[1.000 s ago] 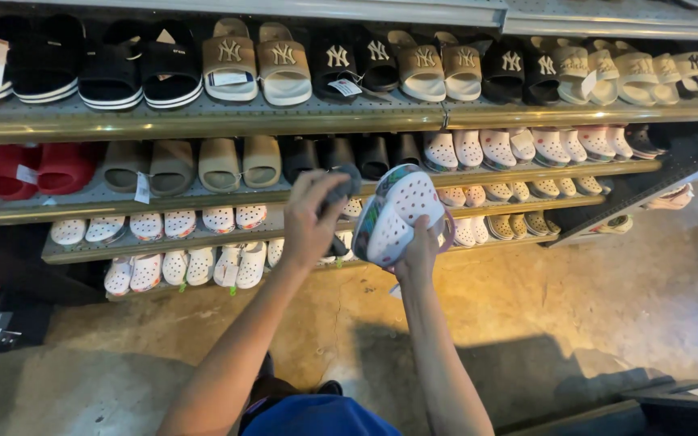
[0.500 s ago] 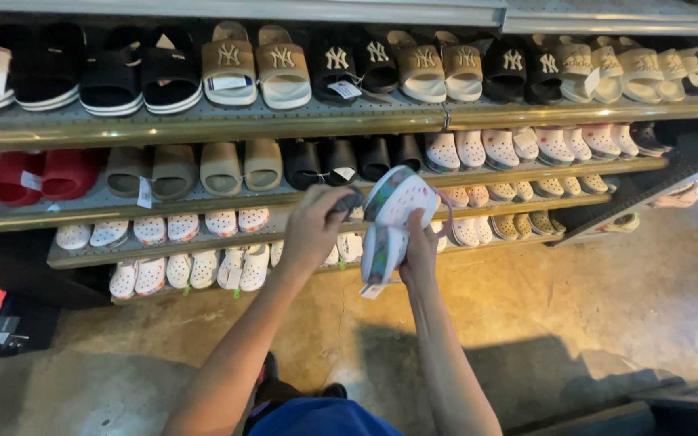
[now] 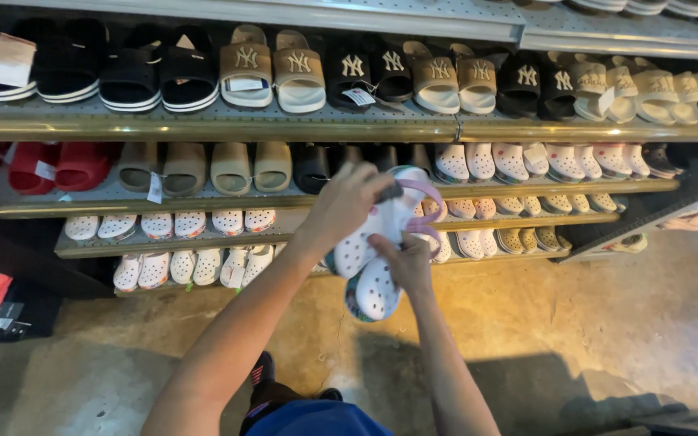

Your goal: Cleaning a pair of white clogs using a black cloth in a retail environment.

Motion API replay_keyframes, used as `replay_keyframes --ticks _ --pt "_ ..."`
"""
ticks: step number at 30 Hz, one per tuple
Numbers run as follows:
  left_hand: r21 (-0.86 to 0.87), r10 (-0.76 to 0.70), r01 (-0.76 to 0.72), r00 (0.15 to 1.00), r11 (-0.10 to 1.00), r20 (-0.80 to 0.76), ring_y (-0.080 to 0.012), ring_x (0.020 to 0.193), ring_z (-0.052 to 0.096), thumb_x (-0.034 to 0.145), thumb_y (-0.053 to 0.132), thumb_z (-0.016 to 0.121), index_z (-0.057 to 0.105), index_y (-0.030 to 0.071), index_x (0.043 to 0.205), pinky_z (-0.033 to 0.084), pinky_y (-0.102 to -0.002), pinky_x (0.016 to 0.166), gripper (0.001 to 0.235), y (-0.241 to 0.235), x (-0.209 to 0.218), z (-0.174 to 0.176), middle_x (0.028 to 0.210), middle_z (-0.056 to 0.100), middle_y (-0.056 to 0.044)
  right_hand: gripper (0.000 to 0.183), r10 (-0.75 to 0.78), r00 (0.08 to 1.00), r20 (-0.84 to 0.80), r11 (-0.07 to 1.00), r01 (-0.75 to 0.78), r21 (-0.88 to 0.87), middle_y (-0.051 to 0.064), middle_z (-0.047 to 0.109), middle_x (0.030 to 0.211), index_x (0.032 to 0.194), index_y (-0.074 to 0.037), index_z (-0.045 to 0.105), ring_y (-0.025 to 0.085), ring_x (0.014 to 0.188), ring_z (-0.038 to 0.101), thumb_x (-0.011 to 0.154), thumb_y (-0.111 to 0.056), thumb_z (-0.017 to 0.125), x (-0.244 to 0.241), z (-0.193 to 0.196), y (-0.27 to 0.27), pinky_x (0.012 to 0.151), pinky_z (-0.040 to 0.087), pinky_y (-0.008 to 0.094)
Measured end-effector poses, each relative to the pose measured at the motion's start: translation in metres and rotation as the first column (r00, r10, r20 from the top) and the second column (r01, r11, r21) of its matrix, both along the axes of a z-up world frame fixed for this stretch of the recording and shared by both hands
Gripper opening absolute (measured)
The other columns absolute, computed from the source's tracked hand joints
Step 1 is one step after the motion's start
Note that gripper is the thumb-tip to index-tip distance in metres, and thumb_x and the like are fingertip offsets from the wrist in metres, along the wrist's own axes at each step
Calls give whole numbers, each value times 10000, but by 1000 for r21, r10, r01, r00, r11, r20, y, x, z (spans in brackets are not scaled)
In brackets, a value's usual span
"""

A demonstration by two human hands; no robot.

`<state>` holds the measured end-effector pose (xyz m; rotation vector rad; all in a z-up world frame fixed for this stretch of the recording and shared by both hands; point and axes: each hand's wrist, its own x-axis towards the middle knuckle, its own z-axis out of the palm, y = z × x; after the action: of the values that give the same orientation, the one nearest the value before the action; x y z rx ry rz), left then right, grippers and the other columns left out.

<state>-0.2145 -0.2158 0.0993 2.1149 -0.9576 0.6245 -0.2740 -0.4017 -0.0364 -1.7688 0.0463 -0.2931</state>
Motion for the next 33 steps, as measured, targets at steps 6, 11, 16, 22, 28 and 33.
replay_keyframes --ticks 6,11,16,22,28,33 --pt "175 -108 98 993 980 47 -325 1035 623 797 58 703 715 199 1030 523 -441 809 272 21 -36 -34 1105 651 -37 260 -99 992 -83 985 86 -149 12 752 739 927 -30 794 48 607 617 834 -263 858 13 12 -31 537 501 254" --pt "132 53 -62 996 989 74 -352 1034 601 803 1 684 700 131 1128 530 -438 836 350 27 -7 -24 1116 636 -79 310 119 991 -57 969 -128 -210 -10 756 737 930 -40 780 30 619 625 775 -283 894 0 35 7 542 518 254" --pt "30 220 -222 973 975 69 -379 1063 579 802 -51 664 693 97 1185 520 -466 894 412 43 -24 -30 1137 618 -123 349 173 980 -102 898 -199 -391 75 675 669 921 -53 778 106 570 578 773 -335 922 31 37 12 543 488 326" --pt "57 104 -99 991 993 -84 -355 1089 619 715 36 729 686 139 1143 527 -459 890 443 80 -23 -35 1110 659 -104 311 324 913 248 680 -43 -732 102 725 719 983 -146 775 280 669 715 713 -276 862 89 65 32 583 547 417" --pt "-250 233 -247 969 936 -85 -396 1135 603 859 79 740 567 80 1381 511 -461 926 550 126 45 18 1207 640 -160 340 537 807 247 447 -23 -894 83 720 684 941 -159 777 282 658 708 704 -379 882 140 123 79 579 508 443" --pt "38 316 -315 926 948 -206 -362 1126 633 934 160 692 595 204 1385 537 -466 897 463 140 112 16 1202 648 -123 296 532 836 138 274 -15 -962 79 720 747 1005 -188 804 260 689 703 744 -321 849 197 126 97 617 515 436"
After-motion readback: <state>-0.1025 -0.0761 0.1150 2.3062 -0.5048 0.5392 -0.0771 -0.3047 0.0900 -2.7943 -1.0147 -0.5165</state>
